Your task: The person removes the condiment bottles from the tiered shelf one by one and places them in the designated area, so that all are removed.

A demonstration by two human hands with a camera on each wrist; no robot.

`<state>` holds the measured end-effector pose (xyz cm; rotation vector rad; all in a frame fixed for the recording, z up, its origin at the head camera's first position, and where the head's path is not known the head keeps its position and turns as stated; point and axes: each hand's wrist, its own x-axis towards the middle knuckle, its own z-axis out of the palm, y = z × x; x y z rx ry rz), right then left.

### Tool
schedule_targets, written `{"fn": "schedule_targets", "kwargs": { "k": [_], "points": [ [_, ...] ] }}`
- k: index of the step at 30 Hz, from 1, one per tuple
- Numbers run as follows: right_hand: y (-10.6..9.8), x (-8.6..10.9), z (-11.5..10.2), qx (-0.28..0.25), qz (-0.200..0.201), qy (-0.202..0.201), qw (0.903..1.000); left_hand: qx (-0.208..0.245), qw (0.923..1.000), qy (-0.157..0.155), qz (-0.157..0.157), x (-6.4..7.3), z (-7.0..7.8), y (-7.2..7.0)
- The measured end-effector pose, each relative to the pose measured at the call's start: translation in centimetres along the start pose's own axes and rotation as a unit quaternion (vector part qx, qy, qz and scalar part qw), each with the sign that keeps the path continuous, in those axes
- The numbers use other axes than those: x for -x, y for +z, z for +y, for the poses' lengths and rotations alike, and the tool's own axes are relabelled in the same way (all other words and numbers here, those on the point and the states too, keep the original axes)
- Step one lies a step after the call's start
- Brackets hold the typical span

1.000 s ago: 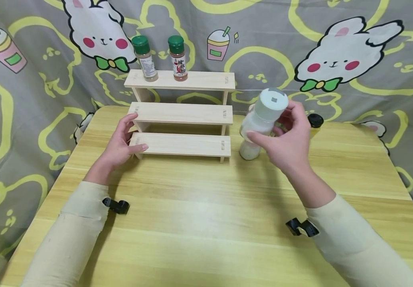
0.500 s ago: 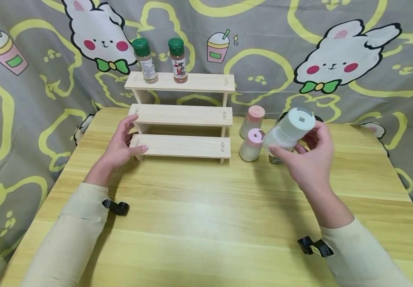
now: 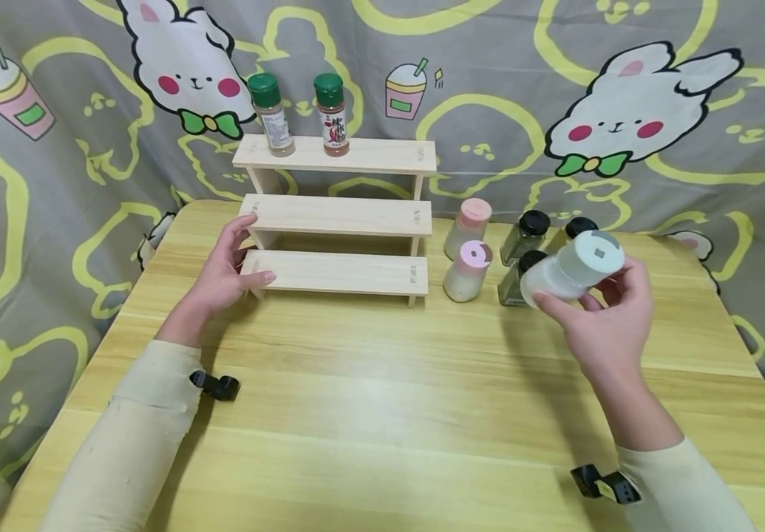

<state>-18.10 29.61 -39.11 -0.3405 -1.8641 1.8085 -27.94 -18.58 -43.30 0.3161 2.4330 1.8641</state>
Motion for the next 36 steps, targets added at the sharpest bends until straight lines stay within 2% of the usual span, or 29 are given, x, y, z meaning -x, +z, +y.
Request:
{"fn": "schedule_targets", "kwargs": {
  "k": [8,12,16,23,36],
  "points": [
    [-1.8,-0.5,1.6,-0.031,0.041,0.013,0.9986,0.006,0.9999,0.005,0.007,-1.3,-3.0,-0.4],
    [-2.4,-0.9,2.3,-0.032,0.059,0.025,0.9974,0.0,0.9999,0.008,0.01,-1.5,-3.3,-0.5],
    [-2.8,-1.4,3.0,-0.017,0.07,0.04,0.9966,0.002,0.9999,0.008,0.009,-1.3,-2.9,-0.4],
    [-3.3,-2.6,3.9,0.019,0.074,0.057,0.9954,-0.001,0.9999,0.013,0.002,-0.1,-0.3,0.0],
    [-3.8,-4.2,5.7,0.064,0.068,0.084,0.9921,-0.008,0.9999,0.008,-0.001,-0.1,-0.3,0.0]
  ]
}}
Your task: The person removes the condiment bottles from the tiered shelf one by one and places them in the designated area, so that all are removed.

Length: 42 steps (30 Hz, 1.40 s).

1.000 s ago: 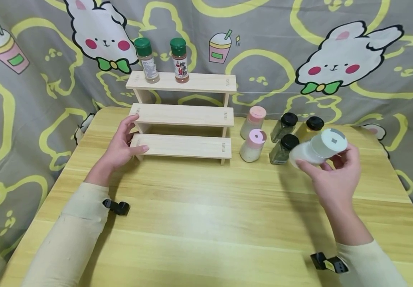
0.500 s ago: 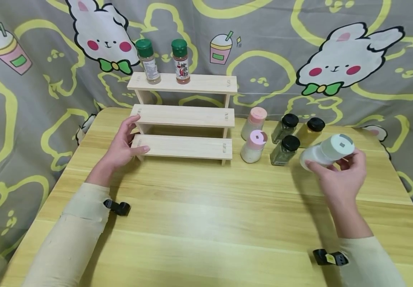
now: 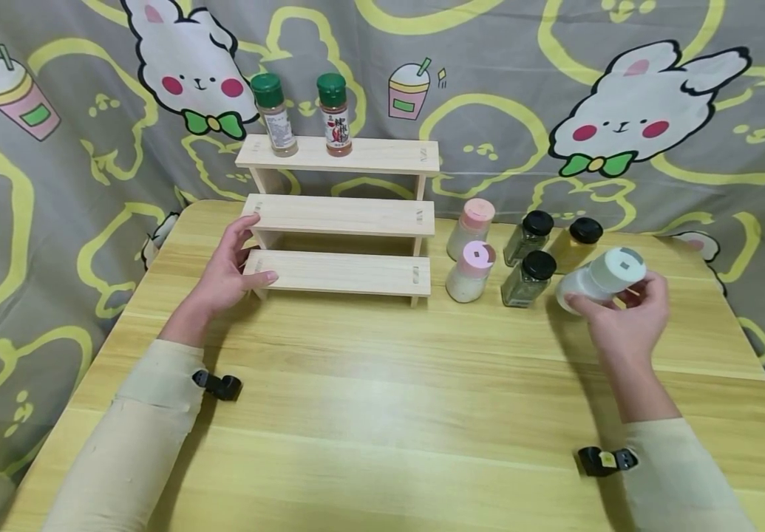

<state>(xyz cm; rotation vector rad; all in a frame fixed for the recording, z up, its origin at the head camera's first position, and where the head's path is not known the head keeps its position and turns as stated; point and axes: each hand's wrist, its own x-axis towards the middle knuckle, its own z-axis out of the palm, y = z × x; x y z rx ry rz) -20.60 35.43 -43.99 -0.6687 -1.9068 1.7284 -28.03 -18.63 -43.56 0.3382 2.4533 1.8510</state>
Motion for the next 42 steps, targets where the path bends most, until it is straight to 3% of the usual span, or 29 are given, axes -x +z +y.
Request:
{"fn": "schedule_targets", "kwargs": {
  "k": [3,10,14,27,36,42],
  "points": [
    [-0.1,-0.3,0.5,0.011,-0.005,0.009,0.9999,0.0,1.0,-0.001,0.0,0.0,0.1,0.0],
    [0.0,-1.1,1.5,0.038,-0.006,0.014,0.9991,0.006,1.0,0.004,0.004,-1.1,-2.7,-0.2],
    [0.1,-1.4,1.9,0.051,-0.006,0.015,0.9985,0.002,0.9999,0.008,0.009,-1.2,-3.3,-0.4],
    [0.4,-2.0,2.9,0.131,-0.024,0.026,0.9907,-0.003,0.9999,0.009,0.013,-1.2,-3.3,-0.4],
    [0.3,-2.1,3.2,0.112,-0.027,0.036,0.9927,0.0,0.9998,0.006,0.017,-1.3,-3.3,-0.4],
    [0.3,-2.1,3.6,0.126,-0.031,0.042,0.9906,-0.001,0.9999,0.009,0.013,-1.2,-3.2,-0.4]
  ]
}}
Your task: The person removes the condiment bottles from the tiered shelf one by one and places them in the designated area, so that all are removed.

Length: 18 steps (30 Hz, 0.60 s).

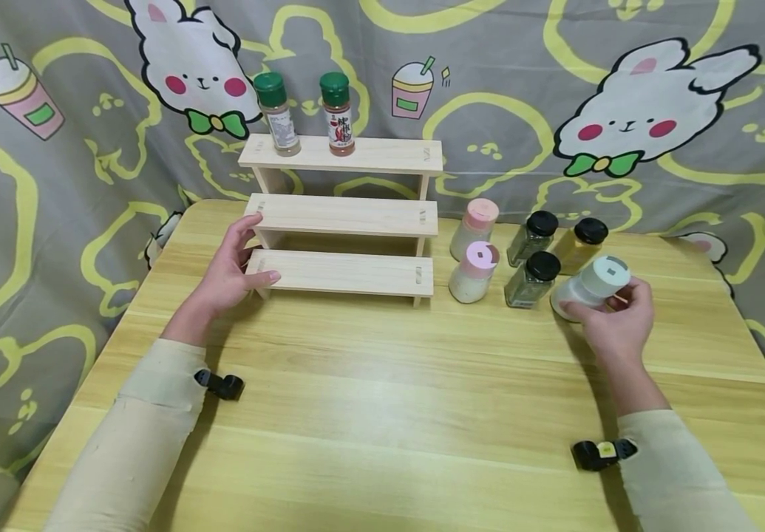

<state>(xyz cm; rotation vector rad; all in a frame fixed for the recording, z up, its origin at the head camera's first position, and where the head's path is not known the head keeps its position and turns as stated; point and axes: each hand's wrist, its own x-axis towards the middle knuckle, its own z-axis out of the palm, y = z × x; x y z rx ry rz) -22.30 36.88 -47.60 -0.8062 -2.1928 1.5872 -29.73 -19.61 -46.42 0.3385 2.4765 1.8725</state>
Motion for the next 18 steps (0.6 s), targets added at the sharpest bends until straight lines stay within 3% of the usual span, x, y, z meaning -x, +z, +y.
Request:
{"fn": "schedule_targets", "kwargs": {
  "k": [7,10,15,18],
  "points": [
    [-0.2,-0.1,0.3,0.023,-0.015,-0.009,0.9996,0.007,1.0,-0.001,-0.007,0.1,0.5,0.1],
    [-0.4,-0.1,0.5,0.031,-0.023,-0.013,0.9992,0.009,0.9999,-0.004,-0.012,0.5,1.6,0.2],
    [-0.7,0.3,0.6,0.0,-0.034,-0.017,0.9993,0.008,0.9999,-0.007,-0.013,1.1,3.2,0.3],
    [-0.9,0.7,0.4,-0.057,-0.036,-0.005,0.9977,0.007,0.9999,-0.009,-0.012,1.2,3.3,0.3]
  ]
}}
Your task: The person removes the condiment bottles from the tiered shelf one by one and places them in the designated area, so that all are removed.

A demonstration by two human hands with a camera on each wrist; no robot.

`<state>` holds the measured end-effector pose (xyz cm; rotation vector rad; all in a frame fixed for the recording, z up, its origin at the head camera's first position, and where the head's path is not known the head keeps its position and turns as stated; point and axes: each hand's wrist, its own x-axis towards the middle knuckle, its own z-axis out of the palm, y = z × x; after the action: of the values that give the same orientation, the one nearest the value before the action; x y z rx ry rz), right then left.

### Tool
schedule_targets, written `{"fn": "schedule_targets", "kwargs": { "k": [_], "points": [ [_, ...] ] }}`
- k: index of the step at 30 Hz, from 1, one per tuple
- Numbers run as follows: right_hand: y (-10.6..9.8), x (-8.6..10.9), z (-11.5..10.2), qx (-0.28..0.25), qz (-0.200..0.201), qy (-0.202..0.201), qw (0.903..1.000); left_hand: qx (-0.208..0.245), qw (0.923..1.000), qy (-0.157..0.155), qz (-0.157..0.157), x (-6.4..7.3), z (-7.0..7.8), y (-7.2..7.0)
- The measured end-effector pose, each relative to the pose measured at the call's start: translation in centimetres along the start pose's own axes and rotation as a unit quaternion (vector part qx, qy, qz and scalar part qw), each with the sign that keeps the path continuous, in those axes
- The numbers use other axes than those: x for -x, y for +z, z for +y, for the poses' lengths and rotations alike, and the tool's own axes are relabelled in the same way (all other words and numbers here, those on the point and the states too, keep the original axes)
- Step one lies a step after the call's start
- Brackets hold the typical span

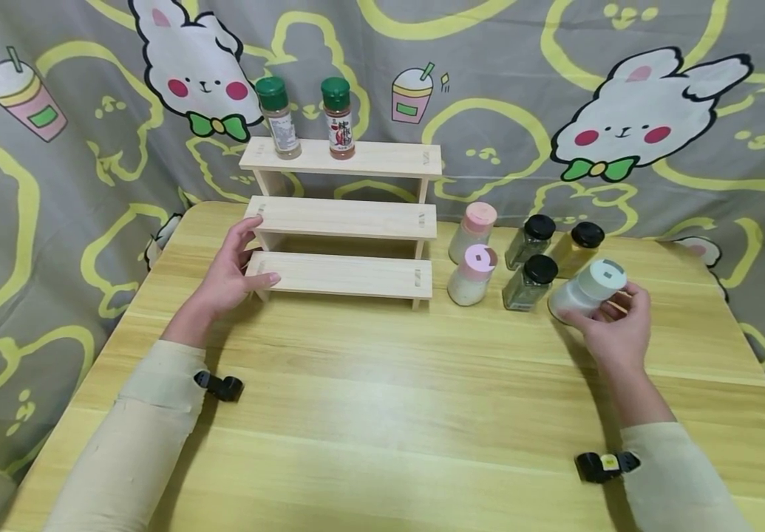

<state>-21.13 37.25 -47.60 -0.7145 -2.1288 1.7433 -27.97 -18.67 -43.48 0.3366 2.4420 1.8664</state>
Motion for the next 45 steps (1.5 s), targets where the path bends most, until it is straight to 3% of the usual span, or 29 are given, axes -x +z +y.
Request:
{"fn": "schedule_targets", "kwargs": {
  "k": [5,16,26,36,45],
  "points": [
    [-0.6,1.1,0.0,-0.074,-0.005,0.003,0.9973,-0.002,1.0,-0.003,0.001,0.0,0.0,0.0],
    [-1.5,3.7,0.4,-0.117,-0.035,-0.001,0.9925,0.011,0.9999,0.007,0.001,-0.1,-0.2,0.0],
    [0.1,6.4,0.6,-0.191,-0.063,-0.031,0.979,0.007,0.9999,0.007,0.0,-0.1,-0.1,0.0],
    [3.0,9.6,0.0,-0.172,-0.092,-0.08,0.9775,0.01,0.9999,0.005,0.002,0.0,-0.2,0.0],
    [6.1,11.4,-0.8,-0.14,-0.162,-0.115,0.97,0.009,0.9999,0.007,0.0,-0.1,-0.3,-0.1]
  ]
}}
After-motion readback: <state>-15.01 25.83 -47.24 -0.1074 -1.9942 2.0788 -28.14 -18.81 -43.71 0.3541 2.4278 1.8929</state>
